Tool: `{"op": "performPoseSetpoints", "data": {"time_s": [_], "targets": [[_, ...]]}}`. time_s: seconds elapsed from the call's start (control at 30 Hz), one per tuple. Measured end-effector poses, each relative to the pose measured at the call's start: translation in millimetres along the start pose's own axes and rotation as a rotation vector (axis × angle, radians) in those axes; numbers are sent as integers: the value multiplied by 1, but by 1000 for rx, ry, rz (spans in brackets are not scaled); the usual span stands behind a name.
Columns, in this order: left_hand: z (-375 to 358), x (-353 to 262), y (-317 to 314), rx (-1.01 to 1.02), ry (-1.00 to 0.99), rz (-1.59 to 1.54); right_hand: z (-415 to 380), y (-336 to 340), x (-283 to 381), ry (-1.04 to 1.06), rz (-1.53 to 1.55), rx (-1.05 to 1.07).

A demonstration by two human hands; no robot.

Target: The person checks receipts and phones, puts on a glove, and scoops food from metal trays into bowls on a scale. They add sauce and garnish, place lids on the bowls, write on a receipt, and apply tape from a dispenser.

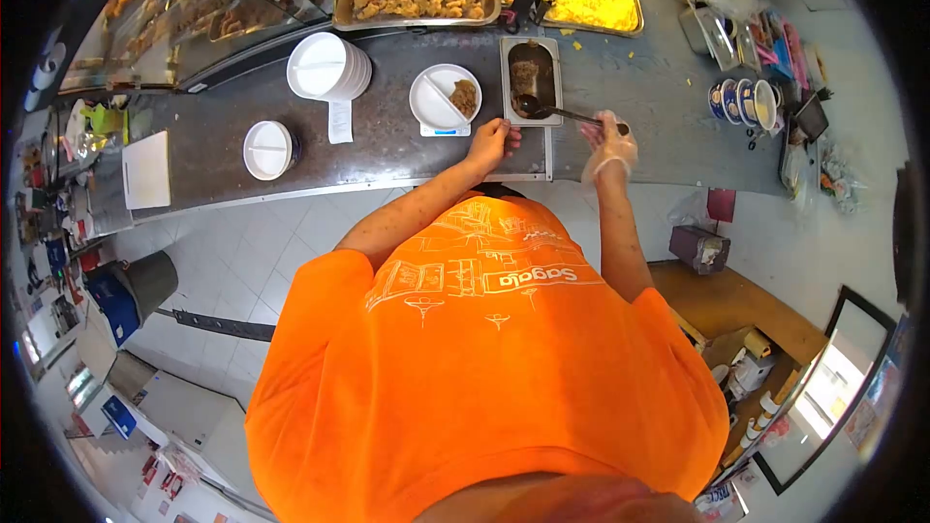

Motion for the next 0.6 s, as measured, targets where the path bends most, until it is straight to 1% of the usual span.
{"op": "performPoseSetpoints", "data": {"time_s": [0.03,0.1,0.13,0.2,0.27,0.33,0.37,0.4,0.43,0.47,0.53,0.57,0.6], "targets": [[-2,-6,2,-5,-6,1,-2,-3,5,0,1,8],[-16,1,3,23,195,-1,-6,-9,10,-59,69,-4],[-22,-1,9,14,190,-1,-7,-18,12,-63,69,5],[-35,-7,12,146,168,183,-15,-48,13,-40,-10,68],[-43,6,33,120,168,196,-37,-86,14,35,-149,164],[-49,17,53,97,110,72,-76,-131,24,503,-471,399],[-53,19,63,88,104,71,-78,-133,25,504,-470,410],[-61,19,72,62,121,65,-109,-153,36,864,-710,513],[-68,20,79,38,139,57,-142,-168,34,1231,-946,607],[-74,20,82,31,134,53,-145,-168,38,1234,-945,617],[-91,11,92,-85,155,34,-144,-166,40,1119,-908,721],[-91,12,95,-86,154,32,-142,-163,40,1120,-909,723],[-91,15,101,-124,169,15,-139,-161,38,1083,-872,768]]}}
Point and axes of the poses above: each hand's wrist, its own z-axis towards the middle knuckle, its own y-axis out of the back of the hand, x = y × z, the point moved 10 cm from there along z, towards the middle knuckle, and after that the axes turned 10 degrees about -y, right-handed, at the moved point
